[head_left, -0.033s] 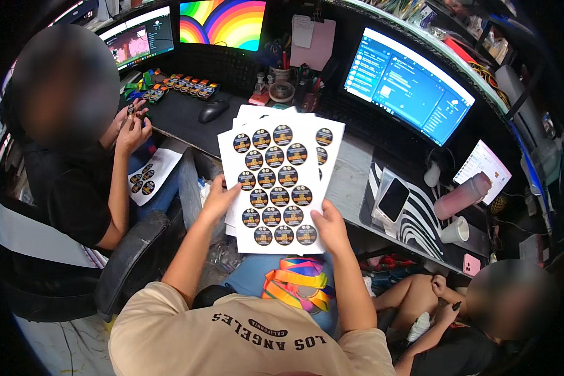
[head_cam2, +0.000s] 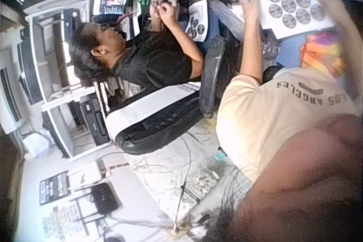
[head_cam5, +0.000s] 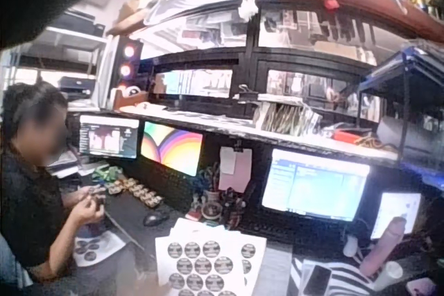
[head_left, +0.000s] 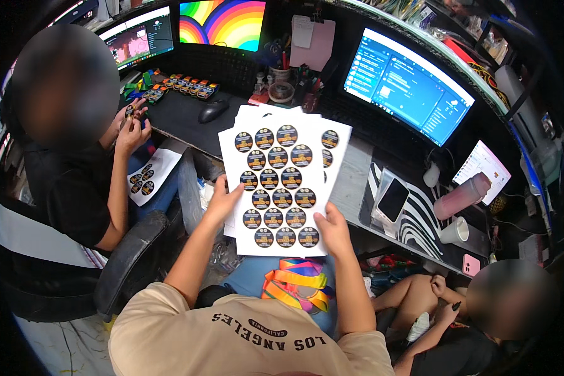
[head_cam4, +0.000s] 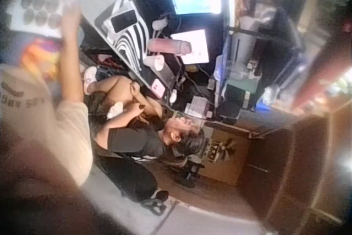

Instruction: The person sits on the floor and assembles small circular items into rainbow-colored loops by hand. They peel circular stickers from a sheet, place them onto a small spool, and wrap a multi-colored ribbon around it to form a loop. The process is repeated for several units.

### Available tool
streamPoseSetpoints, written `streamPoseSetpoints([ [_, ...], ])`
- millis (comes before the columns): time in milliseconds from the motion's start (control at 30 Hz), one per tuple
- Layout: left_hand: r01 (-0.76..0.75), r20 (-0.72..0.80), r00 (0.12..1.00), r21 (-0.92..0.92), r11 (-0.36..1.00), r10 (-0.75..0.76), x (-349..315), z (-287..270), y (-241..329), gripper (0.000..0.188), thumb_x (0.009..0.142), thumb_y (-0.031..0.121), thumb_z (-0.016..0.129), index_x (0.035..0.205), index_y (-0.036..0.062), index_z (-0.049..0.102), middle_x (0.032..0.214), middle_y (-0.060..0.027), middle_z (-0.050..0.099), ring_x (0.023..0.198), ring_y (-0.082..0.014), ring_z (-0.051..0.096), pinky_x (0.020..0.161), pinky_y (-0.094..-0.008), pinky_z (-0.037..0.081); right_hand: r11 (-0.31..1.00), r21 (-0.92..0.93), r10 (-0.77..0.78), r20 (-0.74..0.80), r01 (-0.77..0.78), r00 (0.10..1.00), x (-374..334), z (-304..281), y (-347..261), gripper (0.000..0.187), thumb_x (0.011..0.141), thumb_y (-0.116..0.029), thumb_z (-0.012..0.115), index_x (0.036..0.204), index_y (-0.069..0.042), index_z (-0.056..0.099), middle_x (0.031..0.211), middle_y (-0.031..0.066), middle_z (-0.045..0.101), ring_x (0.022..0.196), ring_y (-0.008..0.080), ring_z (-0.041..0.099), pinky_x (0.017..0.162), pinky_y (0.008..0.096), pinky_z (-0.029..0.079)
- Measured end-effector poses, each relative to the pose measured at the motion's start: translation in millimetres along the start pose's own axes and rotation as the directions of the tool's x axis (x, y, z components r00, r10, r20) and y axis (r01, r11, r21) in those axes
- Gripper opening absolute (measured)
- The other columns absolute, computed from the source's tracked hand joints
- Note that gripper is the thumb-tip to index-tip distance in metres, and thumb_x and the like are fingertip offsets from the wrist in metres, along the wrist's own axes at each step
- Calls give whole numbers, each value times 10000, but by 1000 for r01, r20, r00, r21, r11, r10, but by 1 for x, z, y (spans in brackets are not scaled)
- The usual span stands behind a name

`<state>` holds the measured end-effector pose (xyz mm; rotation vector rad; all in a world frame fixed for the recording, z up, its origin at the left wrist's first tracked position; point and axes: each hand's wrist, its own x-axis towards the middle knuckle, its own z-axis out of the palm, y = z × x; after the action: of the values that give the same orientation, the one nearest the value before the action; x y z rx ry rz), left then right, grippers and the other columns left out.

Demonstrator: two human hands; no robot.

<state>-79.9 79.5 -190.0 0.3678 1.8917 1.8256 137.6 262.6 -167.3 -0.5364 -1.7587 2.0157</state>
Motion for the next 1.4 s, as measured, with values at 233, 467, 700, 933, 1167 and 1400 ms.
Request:
streamPoseSetpoints([
  [233,-568,-82,815,-305,764,574,-16,74,62,590,896,-55,555,1410,-40,264,1326,-185,495,1239,-220,482,1048,-346,371,900,-192,-428,-208,392,879,-27,-38,-43,249,963,-20,498,1202,43,534,1119,91,623,1032,132,567,909,269,441],
  [467,-720,53,648,-285,633,760,2,101,133,543,858,-133,545,1354,-13,360,1196,-120,551,1131,-179,531,969,-330,430,759,-349,-638,-224,550,737,-1,-55,-89,318,943,-31,555,1254,0,499,1189,79,564,1088,149,529,970,287,396],
  [700,-846,105,532,12,533,841,6,126,158,442,877,33,595,1291,21,442,1069,-116,617,977,-220,596,866,-324,472,817,-312,-576,-421,485,700,30,-58,-101,357,971,-15,486,1318,20,412,1271,107,533,1141,164,499,999,311,368],
  [933,-703,132,632,-317,636,764,10,148,160,305,967,46,518,1262,-18,470,1198,-88,581,1092,-146,538,959,-285,410,735,-444,-673,-378,513,636,36,-39,-119,264,987,-47,429,1243,19,438,1178,128,560,1071,165,530,949,306,408],
  [1167,-662,159,661,-336,670,733,26,136,133,313,952,69,554,1247,-8,483,1177,-91,580,1112,-153,520,983,-295,394,731,-311,-682,-331,608,652,41,-50,-106,275,963,-57,497,1222,20,446,1189,129,554,1087,181,518,983,315,378],
  [1400,-514,236,771,-318,797,592,37,136,91,375,1001,131,484,1339,-8,401,1284,-101,533,1175,-158,486,1016,-304,374,801,-225,-595,-400,555,696,48,-53,-76,291,963,-62,494,1236,18,435,1181,140,561,1089,182,525,979,320,385],
])
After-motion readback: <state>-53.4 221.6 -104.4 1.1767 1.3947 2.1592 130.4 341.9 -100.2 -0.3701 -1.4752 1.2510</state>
